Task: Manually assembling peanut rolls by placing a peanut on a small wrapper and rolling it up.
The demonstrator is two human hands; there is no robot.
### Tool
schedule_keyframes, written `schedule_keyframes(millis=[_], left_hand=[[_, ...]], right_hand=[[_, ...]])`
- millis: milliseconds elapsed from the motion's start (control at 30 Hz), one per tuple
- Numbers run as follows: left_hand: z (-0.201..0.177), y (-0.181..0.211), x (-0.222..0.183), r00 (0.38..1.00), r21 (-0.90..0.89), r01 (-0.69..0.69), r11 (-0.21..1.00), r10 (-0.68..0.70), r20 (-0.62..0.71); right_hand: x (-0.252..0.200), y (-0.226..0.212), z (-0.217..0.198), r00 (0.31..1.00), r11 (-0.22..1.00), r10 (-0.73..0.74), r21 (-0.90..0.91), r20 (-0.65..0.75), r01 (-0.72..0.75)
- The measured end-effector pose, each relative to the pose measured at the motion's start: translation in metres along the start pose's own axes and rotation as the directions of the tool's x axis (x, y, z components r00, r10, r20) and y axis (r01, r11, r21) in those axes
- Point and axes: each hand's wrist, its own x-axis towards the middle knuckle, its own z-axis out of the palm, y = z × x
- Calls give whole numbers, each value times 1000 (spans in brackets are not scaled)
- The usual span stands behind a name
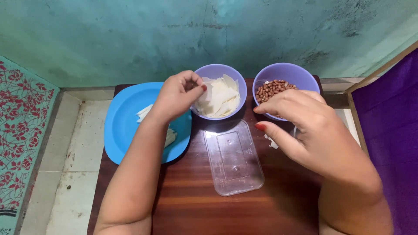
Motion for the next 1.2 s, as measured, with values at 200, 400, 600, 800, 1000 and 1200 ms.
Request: schedule_keyframes(millis=[200, 400, 600, 800, 1000, 1200], left_hand=[[5, 9, -20, 986, -539, 142, 830, -70, 151], [17, 34, -40, 976, -554, 120, 824, 6, 220], [18, 39, -45, 972, -584, -35, 811, 162, 167], [11, 19, -12, 973, 193, -218, 957, 229, -33], [42, -40, 55, 985, 712, -158, 685, 58, 162], [61, -35, 52, 980, 801, -105, 589, -76, 185]], right_hand=[[11, -1, 22, 999, 996, 37, 79, 35, -40], [12, 15, 61, 990, 983, 139, 125, -21, -136], [20, 20, 74, 986, 963, 124, 252, -116, -91], [22, 28, 65, 976, 980, 119, 178, -184, -86], [16, 32, 50, 963, 971, 207, 153, -171, -181], [14, 35, 44, 970, 983, 173, 92, -171, -159]])
